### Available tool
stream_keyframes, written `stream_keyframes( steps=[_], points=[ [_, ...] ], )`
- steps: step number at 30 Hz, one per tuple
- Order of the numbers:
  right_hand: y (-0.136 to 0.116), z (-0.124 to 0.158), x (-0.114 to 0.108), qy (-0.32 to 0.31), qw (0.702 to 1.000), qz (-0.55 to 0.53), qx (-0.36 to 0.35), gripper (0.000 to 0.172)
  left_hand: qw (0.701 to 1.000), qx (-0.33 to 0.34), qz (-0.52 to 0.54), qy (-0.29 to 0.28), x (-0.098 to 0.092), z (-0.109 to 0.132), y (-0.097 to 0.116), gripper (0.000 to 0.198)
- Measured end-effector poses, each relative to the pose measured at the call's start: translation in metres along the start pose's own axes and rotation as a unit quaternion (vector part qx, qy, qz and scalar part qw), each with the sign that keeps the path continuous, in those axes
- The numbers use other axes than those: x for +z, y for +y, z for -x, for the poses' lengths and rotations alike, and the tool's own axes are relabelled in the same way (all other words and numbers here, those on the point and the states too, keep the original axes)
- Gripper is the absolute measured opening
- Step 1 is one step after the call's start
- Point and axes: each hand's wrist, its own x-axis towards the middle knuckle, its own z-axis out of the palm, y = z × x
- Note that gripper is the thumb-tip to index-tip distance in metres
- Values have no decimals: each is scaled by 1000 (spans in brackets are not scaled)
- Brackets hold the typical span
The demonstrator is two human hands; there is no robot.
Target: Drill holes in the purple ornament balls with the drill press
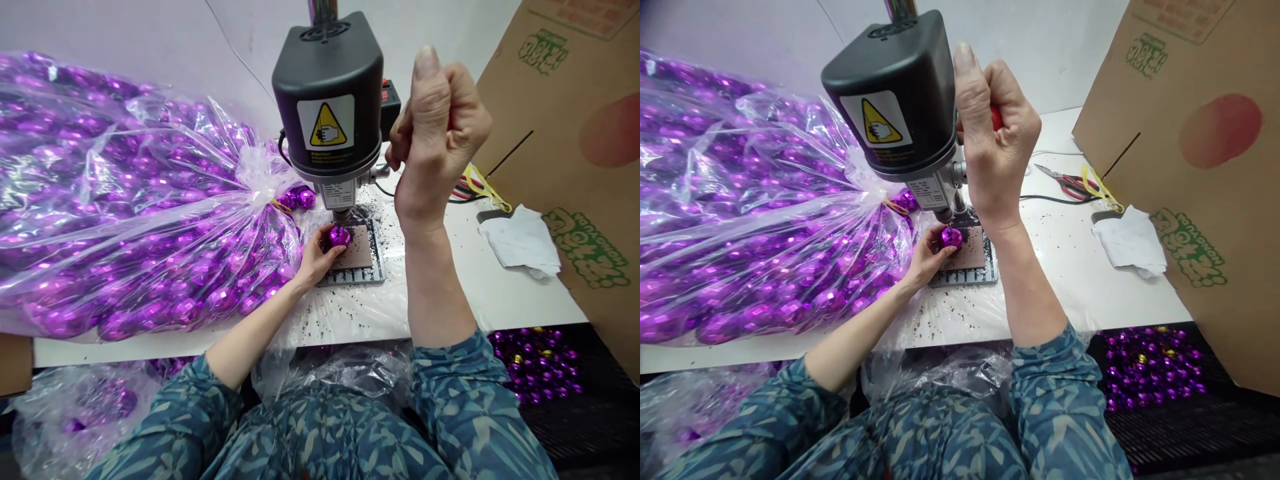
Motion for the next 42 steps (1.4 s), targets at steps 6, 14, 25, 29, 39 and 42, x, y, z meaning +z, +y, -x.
stream_keyframes(
  steps=[6,14,25,29,39,42],
  points=[
    [4,0,-1,-3,1000,8,0,53,995,54,-81,-6,1,3,2,57],
    [5,0,-1,7,995,94,21,72,990,101,-93,-30,7,8,9,50],
    [3,10,-5,3,992,123,12,68,999,26,-12,19,18,10,-3,58],
    [0,25,-10,34,993,117,3,66,1000,13,-17,20,18,9,1,58],
    [8,46,-24,58,996,64,-38,67,999,21,-29,23,18,9,5,56],
    [13,50,-27,61,994,68,-64,64,999,25,-30,22,17,10,6,55]
  ],
)
